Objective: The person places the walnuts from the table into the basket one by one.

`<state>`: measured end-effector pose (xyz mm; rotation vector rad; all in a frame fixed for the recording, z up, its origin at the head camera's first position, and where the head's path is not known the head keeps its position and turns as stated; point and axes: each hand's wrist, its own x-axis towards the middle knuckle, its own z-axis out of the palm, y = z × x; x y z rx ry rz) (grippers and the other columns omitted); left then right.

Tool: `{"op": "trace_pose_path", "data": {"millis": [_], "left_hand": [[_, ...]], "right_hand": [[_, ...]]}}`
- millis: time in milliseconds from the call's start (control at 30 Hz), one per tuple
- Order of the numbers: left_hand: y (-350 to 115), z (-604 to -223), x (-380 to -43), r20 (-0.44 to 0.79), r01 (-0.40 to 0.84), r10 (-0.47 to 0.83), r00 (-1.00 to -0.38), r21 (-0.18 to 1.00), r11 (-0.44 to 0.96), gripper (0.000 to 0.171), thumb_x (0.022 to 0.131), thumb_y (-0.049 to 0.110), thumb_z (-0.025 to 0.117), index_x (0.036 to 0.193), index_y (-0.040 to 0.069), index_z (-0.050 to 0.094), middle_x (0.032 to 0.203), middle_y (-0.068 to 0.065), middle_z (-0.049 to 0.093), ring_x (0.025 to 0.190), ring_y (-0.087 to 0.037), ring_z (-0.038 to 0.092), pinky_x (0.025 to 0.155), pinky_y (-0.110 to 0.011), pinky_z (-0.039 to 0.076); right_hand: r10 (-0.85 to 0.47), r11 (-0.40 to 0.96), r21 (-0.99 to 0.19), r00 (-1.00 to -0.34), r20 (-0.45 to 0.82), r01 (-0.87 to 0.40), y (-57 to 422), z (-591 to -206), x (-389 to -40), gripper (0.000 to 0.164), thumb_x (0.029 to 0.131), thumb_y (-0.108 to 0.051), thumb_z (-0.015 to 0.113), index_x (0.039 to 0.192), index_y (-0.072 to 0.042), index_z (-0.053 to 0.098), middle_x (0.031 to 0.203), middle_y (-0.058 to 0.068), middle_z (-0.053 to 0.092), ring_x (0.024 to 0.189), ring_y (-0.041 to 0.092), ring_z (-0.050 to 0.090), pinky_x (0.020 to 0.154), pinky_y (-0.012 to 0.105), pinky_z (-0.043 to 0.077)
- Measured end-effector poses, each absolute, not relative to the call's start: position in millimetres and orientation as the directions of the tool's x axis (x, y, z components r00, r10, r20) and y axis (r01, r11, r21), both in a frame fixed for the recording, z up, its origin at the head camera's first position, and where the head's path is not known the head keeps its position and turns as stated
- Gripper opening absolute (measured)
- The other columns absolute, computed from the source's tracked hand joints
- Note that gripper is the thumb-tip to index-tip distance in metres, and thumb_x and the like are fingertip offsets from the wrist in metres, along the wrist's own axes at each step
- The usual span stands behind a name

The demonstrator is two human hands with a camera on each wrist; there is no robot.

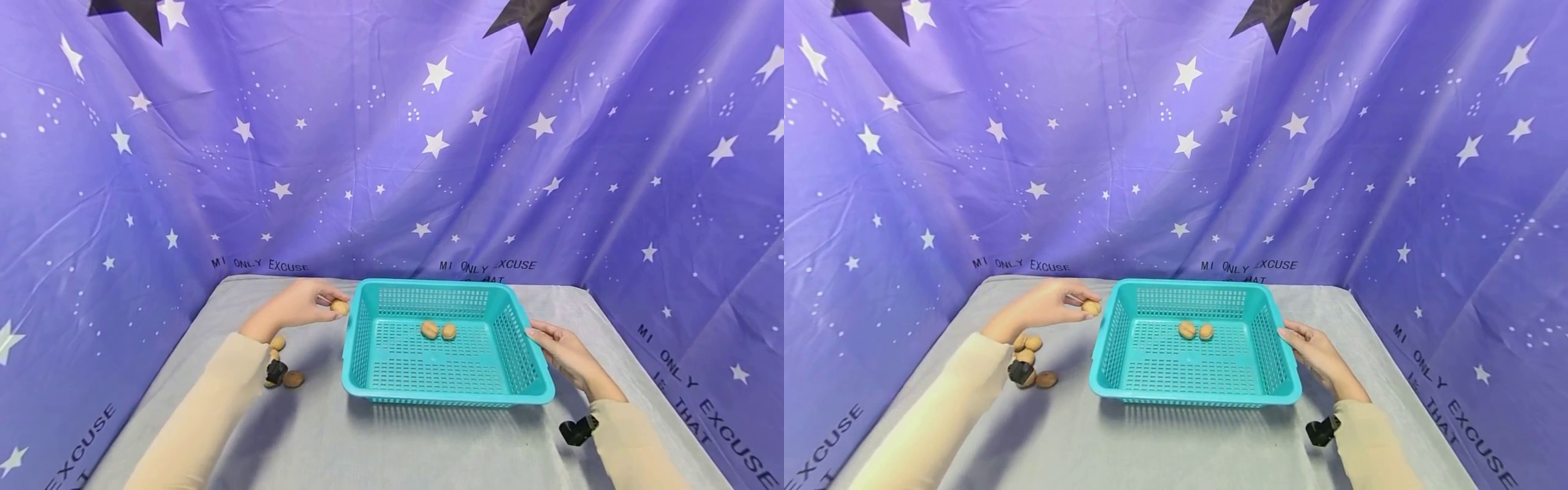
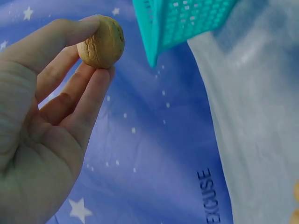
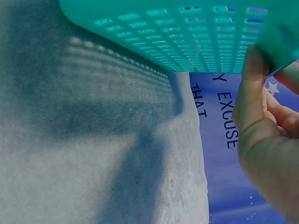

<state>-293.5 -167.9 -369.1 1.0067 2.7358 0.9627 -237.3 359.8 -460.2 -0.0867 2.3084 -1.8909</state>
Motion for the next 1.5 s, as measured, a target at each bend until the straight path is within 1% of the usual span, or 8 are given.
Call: {"op": "trace_pose_path", "data": {"millis": [267, 367, 500, 700, 1000, 1133, 1300, 1500], "left_hand": [[-131, -370, -309, 0.139, 0.617, 0.666, -0.733, 0.546, 0.567, 0.030, 0.090, 0.014, 0.074, 0.119, 0.006, 0.073, 0.111, -0.001, 0.068, 0.102, -0.016, 0.066, 0.091, -0.030, 0.055], [-118, -371, -316, 0.131, 0.624, 0.678, -0.723, 0.545, 0.560, 0.030, 0.090, 0.010, 0.073, 0.119, 0.003, 0.073, 0.111, -0.003, 0.068, 0.100, -0.015, 0.066, 0.089, -0.027, 0.055], [-101, -373, -324, 0.098, 0.607, 0.675, -0.731, 0.545, 0.579, 0.030, 0.089, 0.009, 0.073, 0.119, 0.005, 0.073, 0.112, -0.002, 0.068, 0.098, -0.013, 0.066, 0.086, -0.025, 0.055], [-75, -376, -334, 0.041, 0.583, 0.671, -0.740, 0.538, 0.609, 0.032, 0.090, 0.008, 0.072, 0.121, 0.007, 0.073, 0.112, -0.001, 0.071, 0.098, -0.013, 0.065, 0.085, -0.026, 0.055], [-45, -385, -348, -0.030, 0.493, 0.645, -0.763, 0.618, 0.612, 0.034, 0.091, 0.010, 0.072, 0.125, 0.005, 0.071, 0.111, 0.000, 0.072, 0.096, -0.010, 0.066, 0.083, -0.026, 0.055], [-35, -395, -352, -0.059, 0.460, 0.636, -0.770, 0.639, 0.616, 0.033, 0.092, 0.010, 0.073, 0.125, 0.006, 0.071, 0.114, -0.003, 0.071, 0.102, -0.014, 0.066, 0.085, -0.027, 0.055], [-27, -414, -356, -0.108, 0.403, 0.606, -0.788, 0.654, 0.640, 0.033, 0.092, 0.015, 0.075, 0.124, 0.008, 0.071, 0.116, 0.000, 0.070, 0.106, -0.015, 0.065, 0.087, -0.028, 0.055], [-19, -432, -356, -0.150, 0.368, 0.565, -0.811, 0.620, 0.693, 0.031, 0.092, 0.016, 0.075, 0.122, 0.012, 0.073, 0.115, 0.002, 0.070, 0.106, -0.014, 0.064, 0.091, -0.032, 0.054]], "right_hand": [[-0.139, 0.201, -0.978, -0.987, -0.086, 0.057, 360, -459, -237, 0.070, 0.105, -0.030, 0.055, 0.151, 0.014, 0.024, 0.136, 0.021, 0.055, 0.103, 0.005, 0.066, 0.088, 0.026, 0.055], [-0.133, 0.198, -0.978, -0.987, -0.087, 0.059, 360, -459, -238, 0.071, 0.105, -0.030, 0.055, 0.152, 0.014, 0.024, 0.137, 0.021, 0.054, 0.103, 0.005, 0.066, 0.088, 0.026, 0.055], [-0.128, 0.195, -0.979, -0.988, -0.084, 0.058, 359, -460, -236, 0.070, 0.105, -0.029, 0.055, 0.151, 0.014, 0.024, 0.134, 0.015, 0.057, 0.102, 0.004, 0.066, 0.088, 0.026, 0.055], [-0.137, 0.200, -0.979, -0.988, -0.078, 0.050, 359, -462, -235, 0.068, 0.106, -0.027, 0.054, 0.151, 0.014, 0.025, 0.132, 0.013, 0.059, 0.102, 0.004, 0.066, 0.088, 0.026, 0.055], [-0.128, 0.199, -0.979, -0.989, -0.076, 0.050, 360, -461, -236, 0.070, 0.105, -0.029, 0.055, 0.151, 0.014, 0.025, 0.127, 0.005, 0.062, 0.102, 0.003, 0.065, 0.087, 0.025, 0.056], [-0.125, 0.186, -0.981, -0.989, -0.078, 0.054, 359, -461, -236, 0.069, 0.105, -0.028, 0.055, 0.151, 0.014, 0.025, 0.127, 0.006, 0.062, 0.102, 0.004, 0.066, 0.087, 0.026, 0.056], [-0.118, 0.198, -0.979, -0.990, -0.074, 0.050, 358, -460, -236, 0.069, 0.105, -0.029, 0.055, 0.151, 0.014, 0.026, 0.130, 0.010, 0.061, 0.101, 0.003, 0.066, 0.087, 0.025, 0.056], [-0.114, 0.172, -0.983, -0.990, -0.080, 0.060, 358, -460, -235, 0.069, 0.105, -0.027, 0.056, 0.151, 0.014, 0.025, 0.129, 0.009, 0.062, 0.101, 0.004, 0.066, 0.087, 0.026, 0.056]]}}
